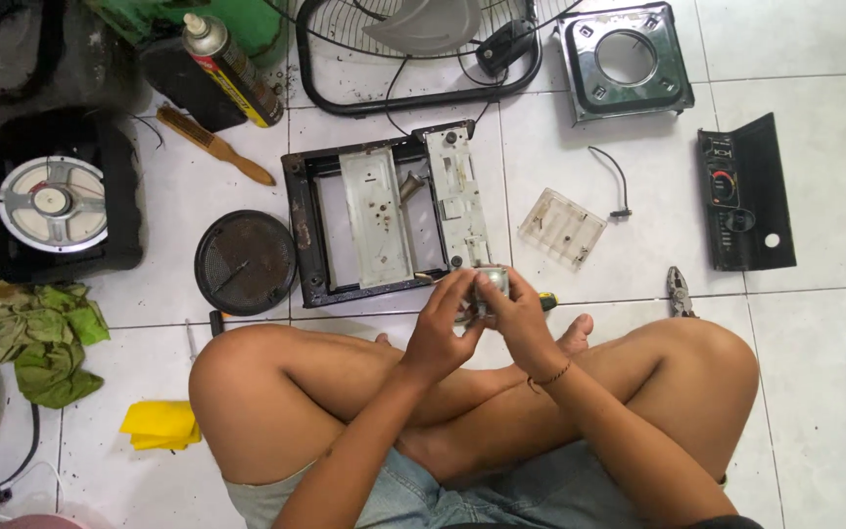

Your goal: The person sits on the floor and repairs a disassembled gas stove. They use a screwdriver to tighten screws on a small metal component, then place the component into the stove's frame and secure it with additional screws.

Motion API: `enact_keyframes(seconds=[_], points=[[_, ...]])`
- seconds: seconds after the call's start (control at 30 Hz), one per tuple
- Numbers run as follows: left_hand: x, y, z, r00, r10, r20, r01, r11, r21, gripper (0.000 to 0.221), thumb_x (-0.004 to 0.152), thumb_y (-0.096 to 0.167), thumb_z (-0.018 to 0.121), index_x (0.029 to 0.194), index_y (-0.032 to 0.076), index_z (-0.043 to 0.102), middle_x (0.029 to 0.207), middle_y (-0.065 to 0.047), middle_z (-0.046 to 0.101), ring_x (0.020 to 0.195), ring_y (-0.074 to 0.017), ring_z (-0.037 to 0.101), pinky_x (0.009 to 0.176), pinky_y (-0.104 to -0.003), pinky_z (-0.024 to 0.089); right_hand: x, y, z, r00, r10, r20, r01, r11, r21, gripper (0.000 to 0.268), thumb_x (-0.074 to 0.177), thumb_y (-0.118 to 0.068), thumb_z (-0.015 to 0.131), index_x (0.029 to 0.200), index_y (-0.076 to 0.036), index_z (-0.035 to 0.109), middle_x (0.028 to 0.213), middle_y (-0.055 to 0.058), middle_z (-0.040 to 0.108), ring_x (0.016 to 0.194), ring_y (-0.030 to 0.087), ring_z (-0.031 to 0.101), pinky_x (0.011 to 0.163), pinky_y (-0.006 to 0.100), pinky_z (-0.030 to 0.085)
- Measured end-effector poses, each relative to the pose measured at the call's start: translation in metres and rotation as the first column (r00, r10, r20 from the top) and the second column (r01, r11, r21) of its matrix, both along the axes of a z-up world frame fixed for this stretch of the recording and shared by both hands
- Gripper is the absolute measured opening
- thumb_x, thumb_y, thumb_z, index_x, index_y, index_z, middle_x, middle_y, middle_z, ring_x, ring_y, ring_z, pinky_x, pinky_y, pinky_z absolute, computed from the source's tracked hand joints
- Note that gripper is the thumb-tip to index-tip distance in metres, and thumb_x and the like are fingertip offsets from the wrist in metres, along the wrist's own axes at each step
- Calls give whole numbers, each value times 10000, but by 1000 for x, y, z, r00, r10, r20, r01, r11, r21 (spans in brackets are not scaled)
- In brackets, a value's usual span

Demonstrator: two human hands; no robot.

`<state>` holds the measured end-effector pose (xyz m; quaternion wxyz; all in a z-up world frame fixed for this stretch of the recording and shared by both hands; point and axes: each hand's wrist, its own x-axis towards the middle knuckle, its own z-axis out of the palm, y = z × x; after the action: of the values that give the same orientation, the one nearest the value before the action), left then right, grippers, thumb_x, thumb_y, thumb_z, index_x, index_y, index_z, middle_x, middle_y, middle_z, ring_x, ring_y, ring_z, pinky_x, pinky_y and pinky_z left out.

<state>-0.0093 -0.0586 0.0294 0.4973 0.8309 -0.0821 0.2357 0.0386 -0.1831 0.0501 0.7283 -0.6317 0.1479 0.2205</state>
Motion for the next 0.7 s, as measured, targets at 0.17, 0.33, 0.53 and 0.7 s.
enact_keyframes(seconds=[0.17, 0.33, 0.53, 0.7], points=[[19, 22, -29, 993, 3, -118, 17, 986, 168, 706, 782, 107, 775, 1431, 38, 507, 1283, -183, 609, 1236, -382, 551, 1016, -501, 448, 27, -18, -12, 993, -77, 91, 77, 997, 4, 462, 930, -232, 723, 1314, -47, 544, 1022, 150, 607, 745, 246, 691, 580, 316, 609], [22, 23, -12, 985, 52, -166, -1, 956, 295, 742, 815, 150, 776, 1482, 50, 468, 1464, -233, 508, 1320, -415, 509, 1032, -526, 416, 42, -24, -3, 974, -160, 158, 161, 987, 5, 489, 904, -176, 731, 1312, -9, 520, 990, 156, 606, 694, 255, 692, 508, 307, 567], [17, 34, -65, 850, 236, -470, 167, 728, 666, 766, 746, 243, 801, 1392, -40, 499, 1319, -221, 613, 1397, -386, 443, 1069, -636, 292, 51, -42, -22, 957, -284, 64, 281, 958, 59, 392, 931, -242, 705, 1257, -96, 545, 968, 118, 645, 696, 266, 708, 508, 311, 574], [19, 38, -88, 927, 246, -284, 64, 641, 765, 393, 730, 134, 762, 1081, 46, 610, 975, -127, 671, 1250, -337, 555, 986, -583, 367, 48, -36, -11, 952, -305, 18, 304, 951, 51, 466, 863, -194, 722, 1283, -101, 541, 962, 93, 643, 697, 252, 711, 515, 313, 558]])
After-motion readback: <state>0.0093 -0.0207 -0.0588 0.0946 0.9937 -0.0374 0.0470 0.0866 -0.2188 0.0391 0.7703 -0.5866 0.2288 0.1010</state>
